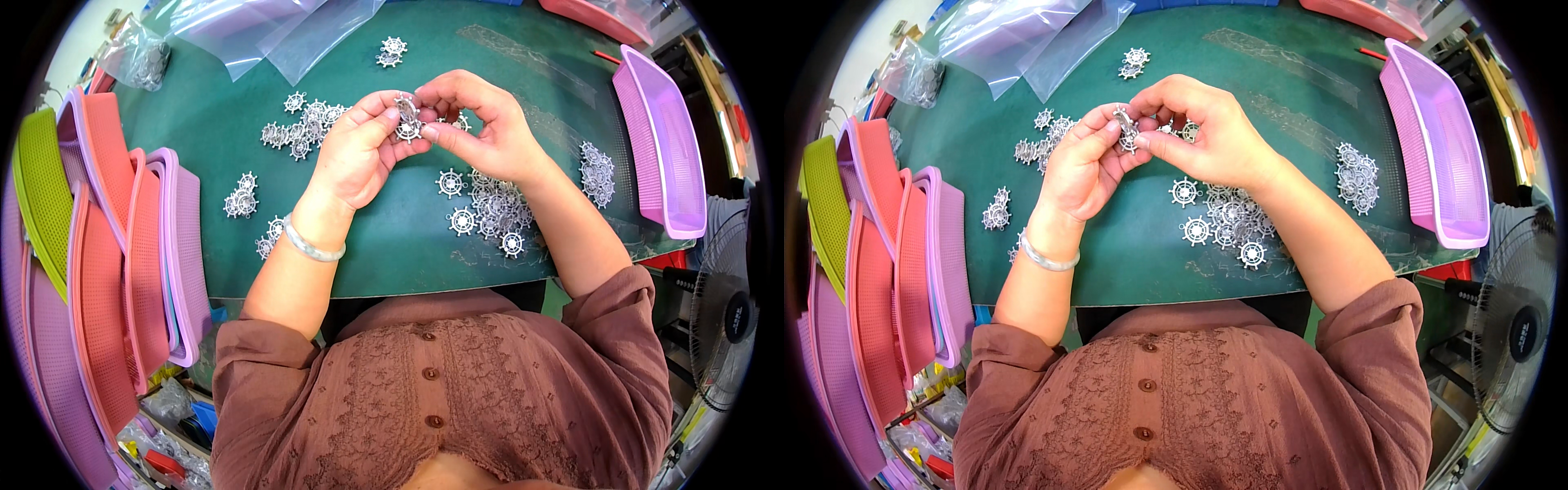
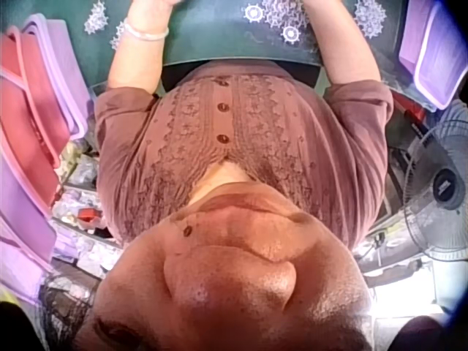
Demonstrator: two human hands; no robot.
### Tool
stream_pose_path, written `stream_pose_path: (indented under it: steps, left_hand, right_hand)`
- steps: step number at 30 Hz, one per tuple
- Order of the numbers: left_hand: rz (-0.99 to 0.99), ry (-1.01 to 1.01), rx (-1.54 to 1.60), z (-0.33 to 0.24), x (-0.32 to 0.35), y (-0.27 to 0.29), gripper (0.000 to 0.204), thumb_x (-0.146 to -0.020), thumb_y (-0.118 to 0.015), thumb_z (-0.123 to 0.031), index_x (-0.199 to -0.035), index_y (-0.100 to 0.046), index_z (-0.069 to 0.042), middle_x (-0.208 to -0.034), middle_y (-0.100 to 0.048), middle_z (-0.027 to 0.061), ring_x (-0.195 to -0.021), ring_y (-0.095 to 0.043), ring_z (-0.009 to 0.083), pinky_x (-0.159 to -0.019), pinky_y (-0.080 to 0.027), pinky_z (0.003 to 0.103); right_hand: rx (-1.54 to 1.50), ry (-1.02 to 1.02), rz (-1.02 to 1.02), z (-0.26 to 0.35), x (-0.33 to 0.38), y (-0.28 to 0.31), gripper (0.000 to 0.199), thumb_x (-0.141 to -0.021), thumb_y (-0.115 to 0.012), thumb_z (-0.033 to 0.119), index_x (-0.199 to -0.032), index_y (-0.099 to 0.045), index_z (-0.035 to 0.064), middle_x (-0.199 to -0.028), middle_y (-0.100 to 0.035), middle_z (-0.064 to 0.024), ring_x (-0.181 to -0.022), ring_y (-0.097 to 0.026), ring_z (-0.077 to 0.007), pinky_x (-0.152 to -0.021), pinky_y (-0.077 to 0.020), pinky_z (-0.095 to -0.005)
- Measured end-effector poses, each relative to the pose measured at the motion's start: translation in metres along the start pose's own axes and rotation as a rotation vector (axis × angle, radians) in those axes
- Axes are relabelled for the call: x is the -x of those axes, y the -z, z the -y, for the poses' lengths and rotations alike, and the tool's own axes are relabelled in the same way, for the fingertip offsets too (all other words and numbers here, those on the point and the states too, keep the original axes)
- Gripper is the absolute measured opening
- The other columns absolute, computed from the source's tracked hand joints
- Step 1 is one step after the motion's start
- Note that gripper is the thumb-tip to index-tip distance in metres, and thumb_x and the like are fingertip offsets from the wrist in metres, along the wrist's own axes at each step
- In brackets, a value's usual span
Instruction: The person picks up small silver ship-wheel-shaped metal pieces from a green table and links them together by hand. They repeatedly pick up two pieces, interlock them, and place the connected pair back on the table, continuing this process throughout the clip.
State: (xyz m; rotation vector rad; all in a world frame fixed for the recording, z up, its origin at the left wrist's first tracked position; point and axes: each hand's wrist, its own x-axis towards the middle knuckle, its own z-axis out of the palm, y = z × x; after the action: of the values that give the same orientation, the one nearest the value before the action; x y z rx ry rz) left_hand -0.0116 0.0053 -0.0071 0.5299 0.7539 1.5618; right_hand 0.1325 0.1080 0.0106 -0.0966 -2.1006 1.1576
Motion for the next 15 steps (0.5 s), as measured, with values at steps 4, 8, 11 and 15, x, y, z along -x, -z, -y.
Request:
stream_pose_path:
  steps: [4, 8, 11, 15]
  left_hand:
    - [-0.076, -0.15, -0.228, 0.0056, 0.0016, -0.0072, 0.02, -0.091, -0.039, -0.008, -0.101, -0.054, -0.001, -0.094, -0.059, 0.0084, -0.083, -0.058, 0.0149, -0.074, -0.049, 0.029]
    - [-0.025, -0.272, -0.463, 0.0074, 0.0031, -0.0079, 0.022, -0.09, -0.04, -0.006, -0.107, -0.053, 0.0, -0.097, -0.058, 0.008, -0.082, -0.056, 0.0124, -0.074, -0.048, 0.026]
    - [-0.022, -0.308, -0.493, 0.0075, 0.0023, -0.0083, 0.024, -0.089, -0.041, -0.005, -0.111, -0.051, 0.0, -0.1, -0.058, 0.009, -0.082, -0.056, 0.0123, -0.075, -0.047, 0.026]
    - [-0.031, -0.327, -0.426, 0.0082, 0.0016, -0.0111, 0.029, -0.088, -0.043, -0.003, -0.116, -0.048, 0.0, -0.106, -0.056, 0.011, -0.086, -0.055, 0.0134, -0.078, -0.047, 0.026]
  right_hand:
    - [0.089, 0.025, -0.038, 0.0006, 0.0, -0.0014, 0.02, -0.069, -0.066, 0.002, -0.088, -0.059, 0.0038, -0.081, -0.056, -0.0037, -0.068, -0.054, -0.0109, -0.057, -0.0423, -0.0221]
    - [0.144, 0.013, -0.064, -0.0002, 0.0002, -0.0008, 0.015, -0.07, -0.065, 0.0, -0.083, -0.058, 0.003, -0.08, -0.055, -0.0038, -0.065, -0.054, -0.0106, -0.054, -0.0418, -0.0212]
    - [0.145, 0.005, -0.077, -0.0023, 0.0006, 0.0003, 0.013, -0.071, -0.064, -0.002, -0.082, -0.057, 0.0025, -0.079, -0.055, -0.0038, -0.063, -0.054, -0.0104, -0.054, -0.042, -0.0207]
    - [0.038, -0.031, -0.09, -0.0063, 0.0014, 0.0002, 0.009, -0.074, -0.061, -0.003, -0.081, -0.057, 0.0018, -0.08, -0.056, -0.0039, -0.064, -0.055, -0.0098, -0.055, -0.0428, -0.0208]
